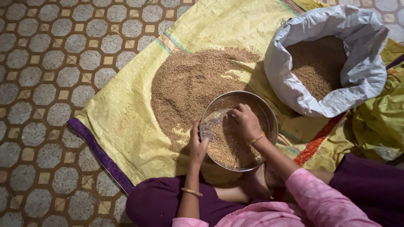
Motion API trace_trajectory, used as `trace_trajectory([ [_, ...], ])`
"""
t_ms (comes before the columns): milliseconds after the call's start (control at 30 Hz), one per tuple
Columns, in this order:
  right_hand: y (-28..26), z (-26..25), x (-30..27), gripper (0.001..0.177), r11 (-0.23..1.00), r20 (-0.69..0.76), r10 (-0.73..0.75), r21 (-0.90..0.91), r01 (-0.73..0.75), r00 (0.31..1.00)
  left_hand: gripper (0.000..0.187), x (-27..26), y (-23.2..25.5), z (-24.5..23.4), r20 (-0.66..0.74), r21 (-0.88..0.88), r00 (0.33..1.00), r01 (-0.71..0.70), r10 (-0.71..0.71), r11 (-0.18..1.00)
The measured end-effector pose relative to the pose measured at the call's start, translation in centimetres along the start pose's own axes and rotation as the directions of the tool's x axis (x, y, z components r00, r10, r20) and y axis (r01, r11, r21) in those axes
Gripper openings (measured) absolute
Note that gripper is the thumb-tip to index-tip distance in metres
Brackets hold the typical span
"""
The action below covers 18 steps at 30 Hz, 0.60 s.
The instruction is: The person sits on the floor and sifts grains in a metal bowl, picking out impurities by hand. The grains are spread on a yellow cloth, and a white sack is nearby.
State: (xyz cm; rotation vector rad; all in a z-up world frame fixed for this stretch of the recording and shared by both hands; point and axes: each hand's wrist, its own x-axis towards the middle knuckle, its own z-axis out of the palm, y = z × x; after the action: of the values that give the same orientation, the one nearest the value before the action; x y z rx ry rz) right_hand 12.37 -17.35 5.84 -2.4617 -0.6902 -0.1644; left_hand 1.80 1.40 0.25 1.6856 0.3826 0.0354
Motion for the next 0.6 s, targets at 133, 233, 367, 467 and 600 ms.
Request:
trace_trajectory([
  [133,0.0,0.5,-0.1,0.025,0.998,0.027,-0.051,-0.024,0.051,0.998,0.083,-0.1,-0.6,0.0,-0.008,-0.026,0.999,-0.045,0.045,0.999],
  [233,0.3,0.7,-0.4,0.024,0.996,0.043,-0.080,-0.043,0.082,0.996,0.083,0.0,-1.4,0.1,-0.010,-0.020,0.997,-0.076,0.076,0.997],
  [367,0.8,1.8,0.3,0.031,0.987,0.125,-0.078,-0.130,0.094,0.989,0.082,0.0,-1.8,0.1,-0.020,-0.013,0.986,-0.164,0.164,0.986],
  [467,0.5,2.5,1.1,0.044,0.961,0.255,0.027,-0.273,0.045,0.966,0.085,-0.1,-1.7,0.0,0.006,0.001,0.996,-0.084,0.084,0.996],
  [600,-0.1,3.0,0.9,0.032,0.949,0.304,0.172,-0.306,-0.075,0.937,0.087,-0.4,-1.3,-0.1,0.032,-0.076,0.995,-0.089,0.092,0.993],
])
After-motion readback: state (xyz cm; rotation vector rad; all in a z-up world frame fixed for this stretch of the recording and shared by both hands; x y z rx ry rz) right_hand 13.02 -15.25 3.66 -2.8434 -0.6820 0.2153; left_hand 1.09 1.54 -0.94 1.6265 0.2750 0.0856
